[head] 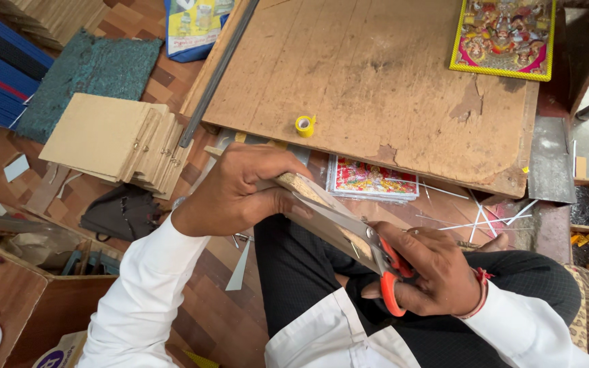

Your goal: The person applies yellow decorative tape to the edges of a laminated picture mounted on a board. They use scissors to cut the tape and trim excess material from the board. The person repeats this process for multiple pictures.

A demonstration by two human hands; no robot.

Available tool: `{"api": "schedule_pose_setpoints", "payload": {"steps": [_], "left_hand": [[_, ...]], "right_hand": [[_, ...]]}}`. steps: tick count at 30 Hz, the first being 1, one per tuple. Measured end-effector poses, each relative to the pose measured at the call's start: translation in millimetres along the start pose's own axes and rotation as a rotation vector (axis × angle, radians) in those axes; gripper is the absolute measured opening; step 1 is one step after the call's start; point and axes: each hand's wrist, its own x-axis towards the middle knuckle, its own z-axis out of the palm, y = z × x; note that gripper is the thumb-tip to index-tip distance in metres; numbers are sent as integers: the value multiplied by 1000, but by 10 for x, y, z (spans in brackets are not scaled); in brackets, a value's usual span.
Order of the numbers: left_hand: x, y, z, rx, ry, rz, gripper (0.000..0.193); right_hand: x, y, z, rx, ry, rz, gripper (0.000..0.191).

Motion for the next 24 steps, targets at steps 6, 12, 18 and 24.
{"api": "schedule_pose_setpoints", "payload": {"steps": [6, 12, 18, 24], "left_hand": [[8, 21, 38, 37, -10, 16, 26], [58, 16, 115, 67, -20, 56, 30], [80, 60, 121, 44, -13, 3, 20], [62, 62, 88, 19, 4, -31, 27]], "right_hand": [[118, -96, -47, -123, -64, 107, 84], [203, -132, -60, -121, 3, 10, 87], [108, -65, 21, -85, 32, 42, 80], [-28, 56, 23, -25, 72, 25, 70]]}}
